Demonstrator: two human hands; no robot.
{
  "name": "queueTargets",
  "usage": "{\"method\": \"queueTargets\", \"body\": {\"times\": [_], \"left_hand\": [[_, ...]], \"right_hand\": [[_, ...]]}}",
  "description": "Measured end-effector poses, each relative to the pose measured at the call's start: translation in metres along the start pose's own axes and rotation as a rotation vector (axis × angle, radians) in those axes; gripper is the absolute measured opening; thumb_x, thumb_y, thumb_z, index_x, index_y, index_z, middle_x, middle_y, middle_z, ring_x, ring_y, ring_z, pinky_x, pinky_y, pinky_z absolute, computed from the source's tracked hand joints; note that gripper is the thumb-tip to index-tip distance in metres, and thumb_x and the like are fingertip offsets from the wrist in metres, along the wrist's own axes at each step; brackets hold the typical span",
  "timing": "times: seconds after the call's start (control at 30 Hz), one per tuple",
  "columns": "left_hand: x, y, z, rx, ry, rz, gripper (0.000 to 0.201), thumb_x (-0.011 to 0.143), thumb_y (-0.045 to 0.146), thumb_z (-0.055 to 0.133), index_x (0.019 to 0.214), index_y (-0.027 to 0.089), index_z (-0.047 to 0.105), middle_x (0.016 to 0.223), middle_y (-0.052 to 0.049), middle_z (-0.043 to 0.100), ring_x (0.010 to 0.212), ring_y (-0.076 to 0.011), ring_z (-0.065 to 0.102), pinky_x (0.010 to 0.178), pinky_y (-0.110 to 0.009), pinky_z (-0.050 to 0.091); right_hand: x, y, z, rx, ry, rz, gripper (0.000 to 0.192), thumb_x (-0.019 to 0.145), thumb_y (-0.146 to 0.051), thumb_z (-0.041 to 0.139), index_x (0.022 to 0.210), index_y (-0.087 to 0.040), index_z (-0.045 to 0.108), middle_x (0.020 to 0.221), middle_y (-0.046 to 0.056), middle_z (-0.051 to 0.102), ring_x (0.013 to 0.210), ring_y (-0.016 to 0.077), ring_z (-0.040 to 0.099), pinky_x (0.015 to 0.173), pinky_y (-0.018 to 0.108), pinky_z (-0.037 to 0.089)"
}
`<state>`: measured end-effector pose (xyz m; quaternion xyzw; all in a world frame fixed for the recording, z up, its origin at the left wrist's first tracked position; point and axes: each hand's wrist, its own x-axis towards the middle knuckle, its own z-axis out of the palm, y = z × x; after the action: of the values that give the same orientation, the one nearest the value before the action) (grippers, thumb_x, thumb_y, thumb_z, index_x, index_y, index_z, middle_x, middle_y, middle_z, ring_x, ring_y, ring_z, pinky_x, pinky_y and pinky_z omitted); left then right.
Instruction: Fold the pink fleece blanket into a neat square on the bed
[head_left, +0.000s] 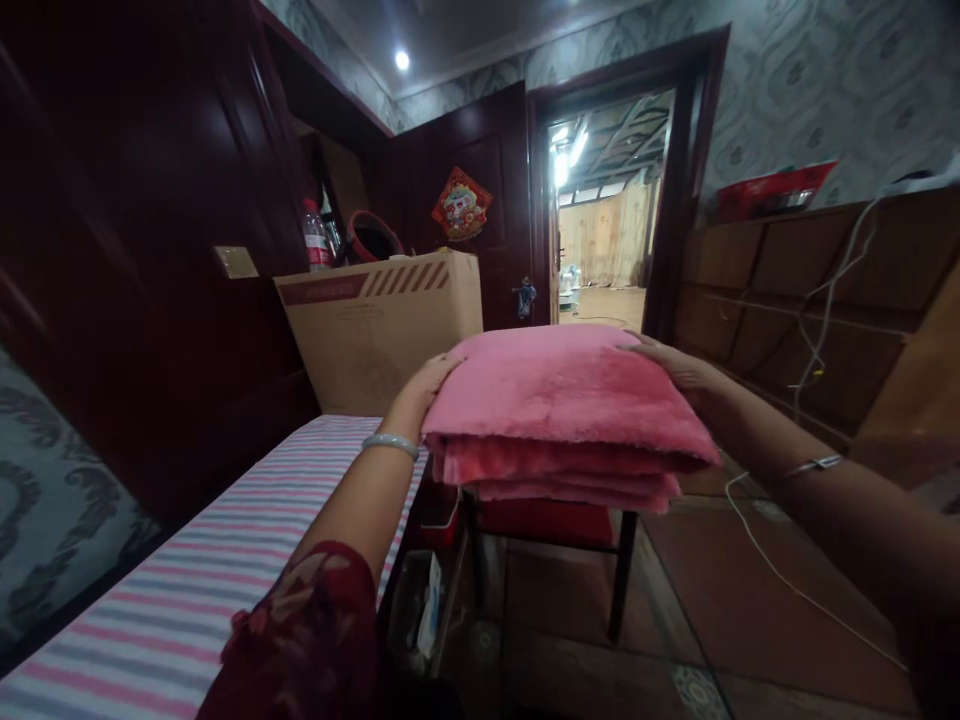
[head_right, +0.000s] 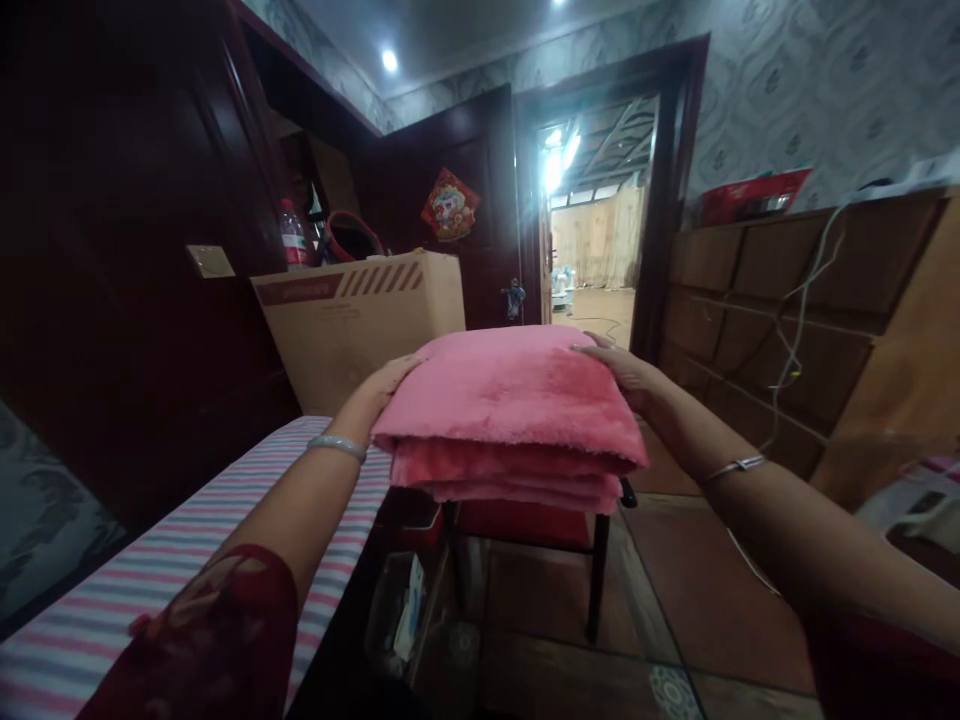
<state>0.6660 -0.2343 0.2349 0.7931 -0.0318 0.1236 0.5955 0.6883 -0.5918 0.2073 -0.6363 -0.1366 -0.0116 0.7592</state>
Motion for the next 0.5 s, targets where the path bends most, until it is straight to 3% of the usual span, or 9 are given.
{"method": "queueTargets", "body": {"times": [0.17, 0.27, 0.37, 0.43, 0.5], "left_hand": [[0.008, -0.007, -0.001, -0.055, -0.016, -0.097, 0.096, 0.075, 0.039, 0.073, 0.157, 0.015, 0.029, 0.158, -0.02, 0.038, 0.134, -0.0307, 0.052, 0.105, -0.042, 0.046], [0.015, -0.002, 0.001, -0.055, 0.025, -0.028, 0.091, 0.074, 0.03, 0.074, 0.155, 0.017, 0.035, 0.16, -0.016, 0.037, 0.139, -0.0284, 0.047, 0.109, -0.038, 0.043], [0.024, -0.002, 0.005, -0.038, 0.095, 0.13, 0.086, 0.072, 0.015, 0.069, 0.153, 0.021, 0.039, 0.158, -0.009, 0.042, 0.14, -0.0252, 0.045, 0.114, -0.037, 0.037], [0.03, -0.006, 0.006, -0.032, 0.104, 0.183, 0.084, 0.073, 0.014, 0.066, 0.152, 0.022, 0.04, 0.155, -0.007, 0.046, 0.138, -0.024, 0.048, 0.114, -0.037, 0.036], [0.033, -0.012, 0.006, -0.001, 0.055, 0.142, 0.073, 0.074, 0.017, 0.067, 0.145, 0.019, 0.049, 0.149, -0.009, 0.053, 0.133, -0.025, 0.051, 0.111, -0.037, 0.04]], "right_hand": [[0.003, 0.002, -0.005, 0.03, 0.045, 0.026, 0.062, 0.069, -0.026, 0.077, 0.129, -0.026, 0.061, 0.102, 0.006, 0.074, 0.071, 0.0209, 0.067, 0.063, 0.033, 0.056], [0.008, -0.003, -0.007, 0.013, 0.064, 0.027, 0.071, 0.068, -0.023, 0.076, 0.136, -0.025, 0.056, 0.106, 0.008, 0.073, 0.068, 0.0194, 0.066, 0.06, 0.032, 0.054], [0.011, -0.007, -0.008, -0.006, 0.096, -0.115, 0.078, 0.066, -0.02, 0.076, 0.14, -0.026, 0.053, 0.114, 0.006, 0.071, 0.078, 0.0197, 0.068, 0.066, 0.032, 0.056], [0.011, -0.009, -0.006, -0.019, 0.084, -0.198, 0.072, 0.069, -0.019, 0.075, 0.138, -0.026, 0.056, 0.117, 0.005, 0.071, 0.088, 0.0209, 0.069, 0.074, 0.033, 0.056], [0.009, -0.01, -0.003, -0.032, 0.033, -0.147, 0.061, 0.072, -0.02, 0.074, 0.131, -0.022, 0.061, 0.112, 0.006, 0.073, 0.09, 0.0222, 0.069, 0.076, 0.034, 0.057]]}}
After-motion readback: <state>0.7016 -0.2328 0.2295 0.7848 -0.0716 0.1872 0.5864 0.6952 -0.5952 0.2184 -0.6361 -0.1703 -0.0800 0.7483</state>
